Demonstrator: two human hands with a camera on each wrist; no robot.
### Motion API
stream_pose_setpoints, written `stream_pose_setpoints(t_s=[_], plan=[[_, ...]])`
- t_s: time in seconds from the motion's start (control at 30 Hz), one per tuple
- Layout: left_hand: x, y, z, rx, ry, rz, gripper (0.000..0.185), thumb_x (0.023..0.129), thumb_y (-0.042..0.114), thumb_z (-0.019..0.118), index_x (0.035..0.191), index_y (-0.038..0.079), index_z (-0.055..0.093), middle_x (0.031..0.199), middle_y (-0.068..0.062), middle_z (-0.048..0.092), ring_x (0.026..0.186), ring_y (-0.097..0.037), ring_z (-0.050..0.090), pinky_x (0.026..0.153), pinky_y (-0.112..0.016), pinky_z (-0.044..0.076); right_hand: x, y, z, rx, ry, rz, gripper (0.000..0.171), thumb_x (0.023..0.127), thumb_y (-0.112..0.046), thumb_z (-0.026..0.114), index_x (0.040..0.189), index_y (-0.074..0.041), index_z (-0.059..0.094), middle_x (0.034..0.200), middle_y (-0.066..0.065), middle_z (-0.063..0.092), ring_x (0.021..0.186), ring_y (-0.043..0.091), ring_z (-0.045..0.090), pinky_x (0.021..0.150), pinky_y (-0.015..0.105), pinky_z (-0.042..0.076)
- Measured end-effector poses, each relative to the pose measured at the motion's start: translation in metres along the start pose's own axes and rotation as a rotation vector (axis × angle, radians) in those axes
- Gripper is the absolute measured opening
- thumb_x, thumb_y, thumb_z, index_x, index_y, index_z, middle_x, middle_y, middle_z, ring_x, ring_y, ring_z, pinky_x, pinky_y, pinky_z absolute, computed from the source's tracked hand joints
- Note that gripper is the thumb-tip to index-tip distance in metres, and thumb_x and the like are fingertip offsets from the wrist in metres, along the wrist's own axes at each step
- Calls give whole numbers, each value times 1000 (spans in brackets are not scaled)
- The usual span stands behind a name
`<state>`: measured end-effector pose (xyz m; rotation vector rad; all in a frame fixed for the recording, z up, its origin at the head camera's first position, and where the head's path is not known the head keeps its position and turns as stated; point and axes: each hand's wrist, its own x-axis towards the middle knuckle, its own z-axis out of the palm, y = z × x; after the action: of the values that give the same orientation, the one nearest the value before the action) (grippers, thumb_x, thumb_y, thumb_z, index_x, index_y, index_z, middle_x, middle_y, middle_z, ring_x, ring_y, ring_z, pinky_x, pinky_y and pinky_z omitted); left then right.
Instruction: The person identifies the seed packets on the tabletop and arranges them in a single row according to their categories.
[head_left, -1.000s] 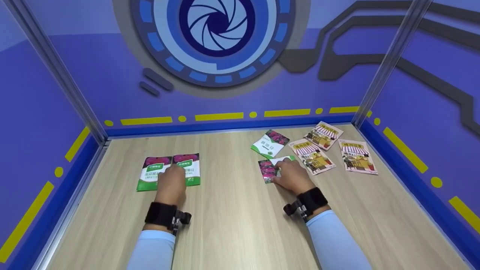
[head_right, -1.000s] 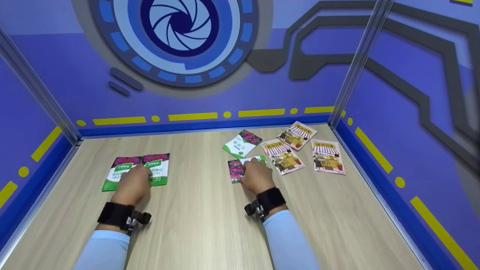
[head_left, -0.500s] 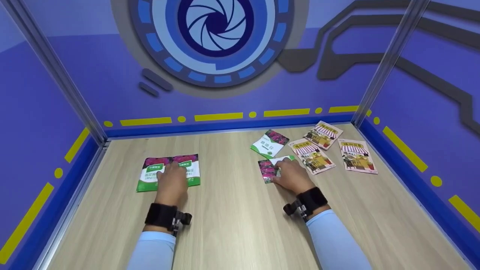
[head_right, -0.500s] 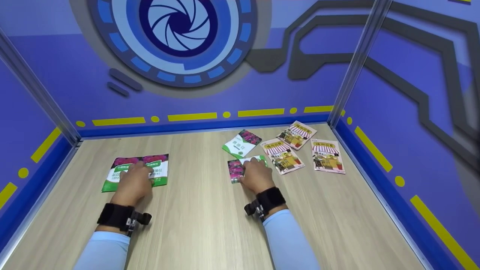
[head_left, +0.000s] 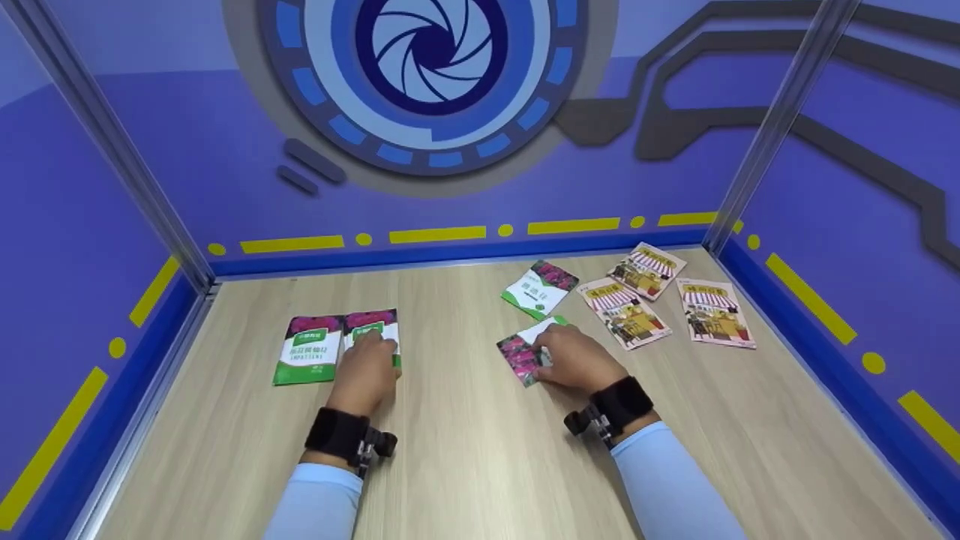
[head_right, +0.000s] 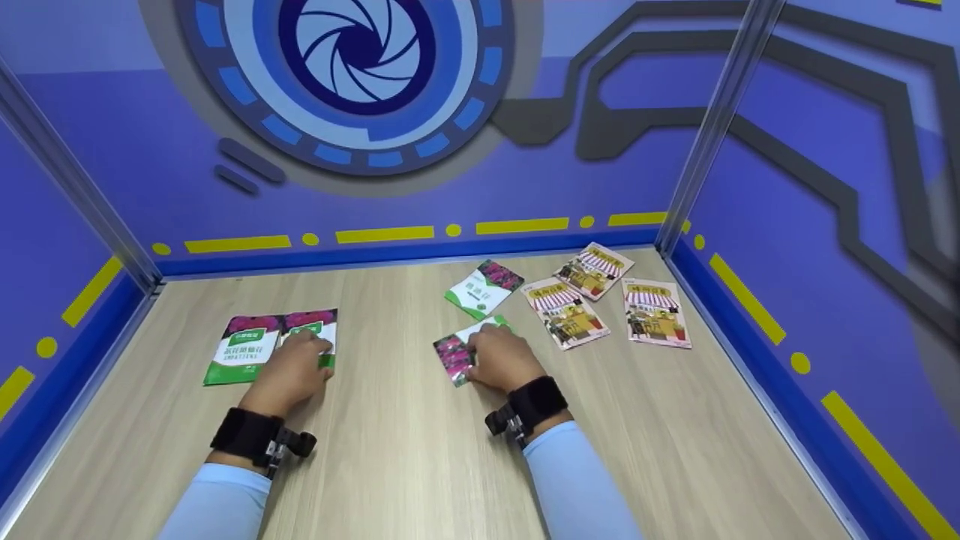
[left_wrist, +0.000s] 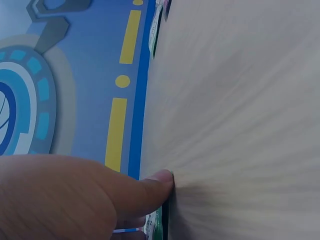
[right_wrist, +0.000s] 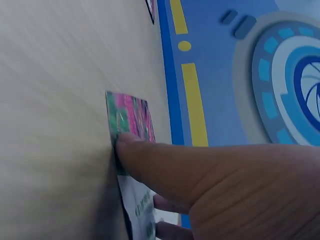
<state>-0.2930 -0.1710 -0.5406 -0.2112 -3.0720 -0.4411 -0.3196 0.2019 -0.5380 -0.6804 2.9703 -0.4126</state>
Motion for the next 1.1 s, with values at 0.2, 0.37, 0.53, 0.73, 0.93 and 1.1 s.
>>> stream_pose_setpoints(t_s=[0.2, 0.37, 0.53, 0.73, 0.93, 1.1], plan=[[0, 4, -1, -18, -5, -3, 44, 100, 9, 86, 141, -3, 75, 161, -33, 60, 149, -50, 58, 122, -65, 51, 1, -26, 4, 72, -61, -134, 45, 93, -26, 96, 134, -12, 82, 153, 14, 70, 144, 36, 65, 122, 52, 55], [-1, 10, -1, -61, -4, 23, 37, 98, 1, 85, 135, -1, 79, 166, -31, 56, 156, -49, 53, 127, -65, 47, 4, -33, 10, 90, 36, -169, 51, 84, -26, 103, 128, -11, 83, 147, 13, 68, 135, 32, 65, 115, 47, 58], [-1, 15, 1, -13, 49, 73, 29, 99, -6, 78, 128, -1, 82, 156, -29, 64, 147, -47, 59, 120, -65, 53, 7, -31, 14, 44, 98, -96, 45, 85, -32, 103, 118, -9, 84, 108, 4, 73, 92, 17, 61, 86, 41, 58], [-3, 34, 2, 25, 57, 178, 24, 103, 1, 78, 126, 1, 83, 142, -21, 71, 134, -41, 66, 114, -62, 57, 8, -30, 18, 49, 85, -156, 32, 95, -31, 94, 115, -8, 86, 129, 13, 75, 119, 30, 71, 106, 49, 61], [-10, 55, 2, 17, -4, 270, 27, 102, 7, 81, 129, 5, 83, 125, -12, 75, 120, -32, 69, 107, -54, 60, 7, -29, 19, 40, 70, -176, 25, 105, -26, 83, 124, -10, 85, 159, 20, 68, 150, 42, 64, 125, 56, 53], [-14, 73, 2, 15, -66, 303, 37, 99, 15, 87, 136, 10, 82, 139, -13, 74, 128, -32, 67, 112, -57, 57, 7, -32, 18, 50, 36, -198, 44, 104, -20, 83, 146, -10, 77, 153, 18, 73, 145, 38, 68, 123, 54, 55]])
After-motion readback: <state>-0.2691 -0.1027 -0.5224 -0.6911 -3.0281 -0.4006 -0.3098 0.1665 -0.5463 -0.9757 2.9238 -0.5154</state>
